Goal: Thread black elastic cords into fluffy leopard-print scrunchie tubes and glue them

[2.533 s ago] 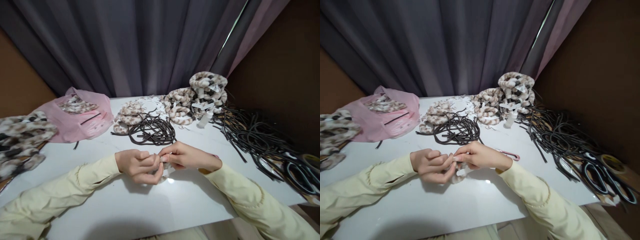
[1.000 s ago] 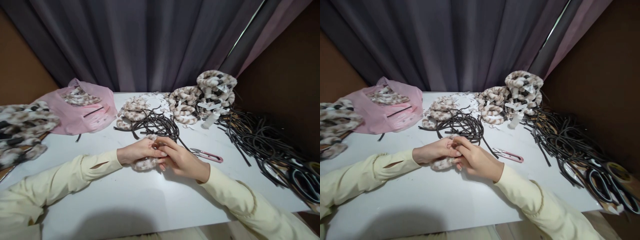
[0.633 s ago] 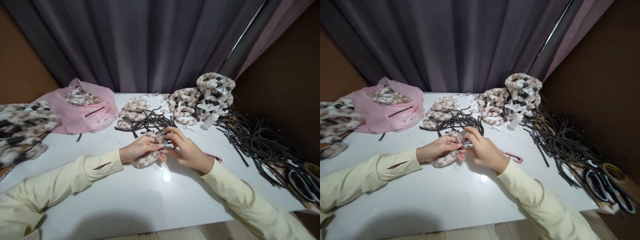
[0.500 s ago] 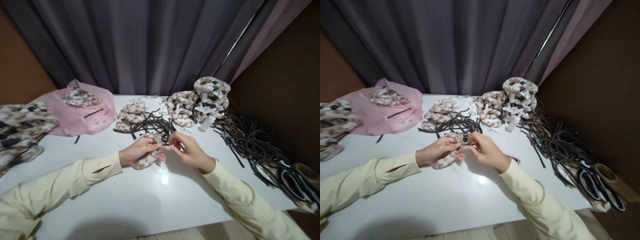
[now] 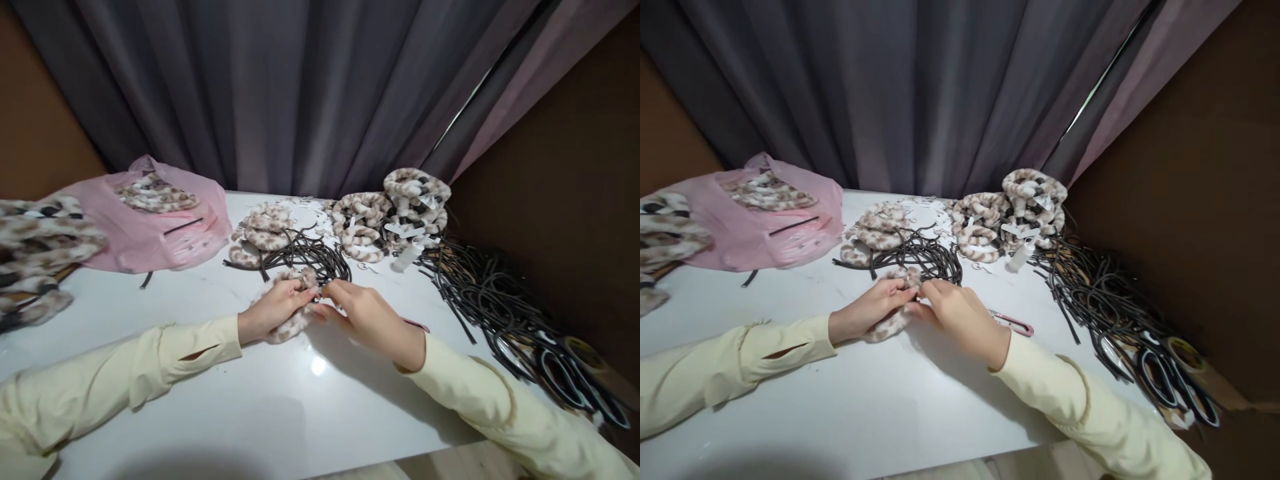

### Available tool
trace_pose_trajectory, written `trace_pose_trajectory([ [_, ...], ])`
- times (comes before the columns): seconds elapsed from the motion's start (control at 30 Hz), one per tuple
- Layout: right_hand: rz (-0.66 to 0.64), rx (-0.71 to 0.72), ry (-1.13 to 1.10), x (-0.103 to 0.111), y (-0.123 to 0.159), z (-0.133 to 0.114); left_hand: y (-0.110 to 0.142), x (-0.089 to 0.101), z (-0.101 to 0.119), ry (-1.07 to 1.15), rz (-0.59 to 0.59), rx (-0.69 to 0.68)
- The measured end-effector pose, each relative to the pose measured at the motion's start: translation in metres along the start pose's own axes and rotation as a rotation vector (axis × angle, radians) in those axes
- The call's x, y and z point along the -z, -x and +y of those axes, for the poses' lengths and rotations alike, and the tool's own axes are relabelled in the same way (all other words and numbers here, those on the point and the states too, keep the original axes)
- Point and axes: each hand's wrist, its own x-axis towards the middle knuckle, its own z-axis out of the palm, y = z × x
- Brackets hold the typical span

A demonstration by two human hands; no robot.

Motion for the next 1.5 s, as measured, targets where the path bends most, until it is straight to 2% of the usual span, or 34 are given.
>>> trace_pose_trajectory([
  [0.1,-0.034,0.097,0.246,-0.010,0.001,-0.016,0.000,0.000,-0.001,-0.028,0.023,-0.039],
  [0.27,-0.125,0.090,0.466,-0.024,-0.001,-0.040,0.006,-0.003,0.001,-0.027,0.002,-0.025],
  [0.43,-0.188,0.057,0.467,-0.030,0.000,-0.042,0.008,-0.003,0.000,-0.008,0.001,-0.071],
  [0.53,-0.182,-0.005,0.442,-0.030,0.003,-0.036,0.007,-0.003,0.000,0.010,0.014,-0.045],
  [0.67,-0.148,-0.040,0.231,-0.017,0.015,-0.023,0.005,-0.001,0.000,0.082,-0.017,-0.003],
  [0.73,-0.105,-0.095,0.102,-0.005,0.026,-0.010,0.003,0.000,-0.001,0.113,-0.046,0.014],
  [0.8,-0.013,-0.212,0.020,0.008,0.041,0.011,0.003,0.001,-0.001,0.119,-0.071,0.025],
  [0.93,0.215,-0.621,0.078,0.030,0.072,0.073,0.002,0.003,-0.001,0.106,-0.092,0.030],
  [1.0,0.344,-0.784,-0.049,0.033,0.081,0.103,0.003,0.003,-0.001,0.110,-0.111,0.034],
  [1.07,0.464,-0.911,-0.293,0.032,0.081,0.127,0.003,0.003,-0.001,0.102,-0.121,0.039],
  [1.13,0.500,-0.938,-0.398,0.025,0.073,0.142,0.003,0.002,-0.001,0.086,-0.122,0.042],
  [1.27,0.516,-0.939,-0.528,0.003,0.045,0.155,0.003,0.001,0.000,0.073,-0.122,0.056],
  [1.37,0.572,-0.946,-0.581,-0.010,0.030,0.153,0.004,0.000,0.002,0.054,-0.114,0.064],
  [1.43,0.630,-0.938,-0.600,-0.012,0.027,0.141,0.004,0.000,0.002,0.038,-0.108,0.054],
  [1.5,0.642,-0.903,-0.647,-0.009,0.027,0.116,0.004,-0.001,0.002,0.019,-0.108,0.038],
])
